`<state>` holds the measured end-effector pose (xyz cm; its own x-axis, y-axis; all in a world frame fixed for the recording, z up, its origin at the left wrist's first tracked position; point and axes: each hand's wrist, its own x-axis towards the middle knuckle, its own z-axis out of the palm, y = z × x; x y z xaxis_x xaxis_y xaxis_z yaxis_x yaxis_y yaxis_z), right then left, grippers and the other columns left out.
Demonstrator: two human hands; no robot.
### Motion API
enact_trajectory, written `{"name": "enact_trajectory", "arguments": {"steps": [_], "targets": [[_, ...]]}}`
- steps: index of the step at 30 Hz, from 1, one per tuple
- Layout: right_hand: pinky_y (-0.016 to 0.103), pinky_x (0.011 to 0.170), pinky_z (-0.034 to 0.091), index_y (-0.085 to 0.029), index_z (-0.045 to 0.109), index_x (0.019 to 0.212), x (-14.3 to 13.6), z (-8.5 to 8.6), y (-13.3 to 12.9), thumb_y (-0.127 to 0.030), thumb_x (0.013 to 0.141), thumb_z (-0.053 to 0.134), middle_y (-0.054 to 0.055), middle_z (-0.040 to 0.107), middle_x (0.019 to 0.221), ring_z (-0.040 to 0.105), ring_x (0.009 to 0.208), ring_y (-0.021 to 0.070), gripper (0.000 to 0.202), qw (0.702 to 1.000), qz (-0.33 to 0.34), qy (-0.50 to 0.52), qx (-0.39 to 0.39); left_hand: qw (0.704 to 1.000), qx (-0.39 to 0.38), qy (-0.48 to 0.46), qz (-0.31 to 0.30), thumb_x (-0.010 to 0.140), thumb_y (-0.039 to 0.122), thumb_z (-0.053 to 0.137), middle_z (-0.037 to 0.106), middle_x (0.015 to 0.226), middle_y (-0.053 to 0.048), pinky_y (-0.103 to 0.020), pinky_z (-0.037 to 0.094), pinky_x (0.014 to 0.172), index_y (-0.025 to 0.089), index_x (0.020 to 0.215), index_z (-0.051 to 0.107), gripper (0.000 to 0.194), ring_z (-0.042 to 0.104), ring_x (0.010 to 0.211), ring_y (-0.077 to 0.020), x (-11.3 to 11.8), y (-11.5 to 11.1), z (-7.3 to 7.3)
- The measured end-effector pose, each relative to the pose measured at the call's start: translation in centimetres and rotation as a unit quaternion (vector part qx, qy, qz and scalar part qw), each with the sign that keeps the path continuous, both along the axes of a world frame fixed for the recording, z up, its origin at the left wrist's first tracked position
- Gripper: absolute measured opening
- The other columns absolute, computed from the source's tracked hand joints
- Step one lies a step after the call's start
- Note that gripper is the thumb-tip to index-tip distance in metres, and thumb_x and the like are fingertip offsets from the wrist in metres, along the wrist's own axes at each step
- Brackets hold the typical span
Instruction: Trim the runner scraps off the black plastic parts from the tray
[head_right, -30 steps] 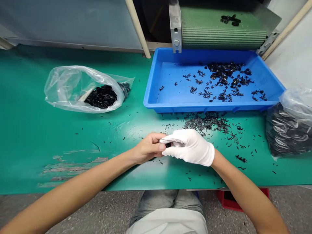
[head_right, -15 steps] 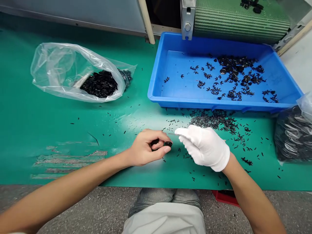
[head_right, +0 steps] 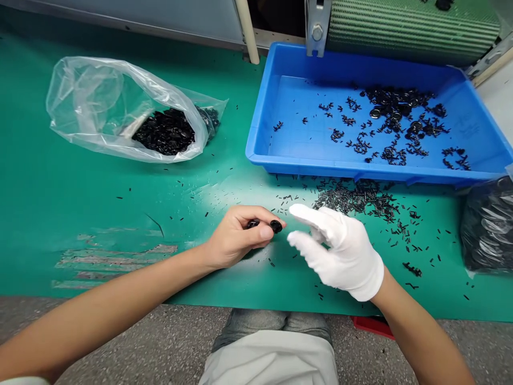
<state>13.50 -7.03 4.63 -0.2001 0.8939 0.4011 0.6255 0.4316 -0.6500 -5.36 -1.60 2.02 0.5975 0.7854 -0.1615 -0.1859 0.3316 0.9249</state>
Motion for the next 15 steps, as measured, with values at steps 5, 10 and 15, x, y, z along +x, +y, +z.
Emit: {"name": "enact_trajectory", "arguments": {"steps": [5, 10, 15], "targets": [[0.023, 0.046, 0.037, -0.024, 0.067, 0.102, -1.3, -0.8, 0.0, -0.025, 0.080, 0.066, -0.005, 0.050, 0.056, 0.040, 0.045, 0.0083, 0.022, 1.000, 0.007, 0.015, 0.014, 0.990, -0.131, -0.038, -0.039, 0.061, 0.043, 0.080, 0.040, 0.047, 0.006, -0.021, 0.017, 0.041, 0.013, 0.070, 0.066, 0.035, 0.027, 0.042, -0.0042, 0.8, -1.0, -0.3], [0.021, 0.045, 0.035, -0.024, 0.069, 0.098, -1.1, -1.2, 0.3, -0.019, 0.081, 0.060, -0.006, 0.049, 0.055, 0.039, 0.044, 0.0075, 0.020, 0.997, 0.056, 0.024, -0.040, 0.982, -0.147, -0.037, -0.111, 0.061, 0.042, 0.079, 0.045, 0.055, 0.003, -0.021, 0.018, 0.040, 0.011, 0.074, 0.067, 0.035, 0.030, 0.045, -0.0048, 0.9, -0.7, -0.3], [0.024, 0.048, 0.039, -0.023, 0.062, 0.117, 0.0, -0.5, 0.3, -0.020, 0.089, 0.050, -0.002, 0.059, 0.065, 0.049, 0.049, 0.0101, 0.031, 0.989, 0.103, 0.045, -0.093, 0.994, -0.036, 0.014, -0.098, 0.068, 0.038, 0.074, 0.043, 0.050, 0.004, -0.022, 0.020, 0.041, 0.013, 0.076, 0.071, 0.027, 0.029, 0.044, -0.0059, 0.3, 0.0, -0.1]]}}
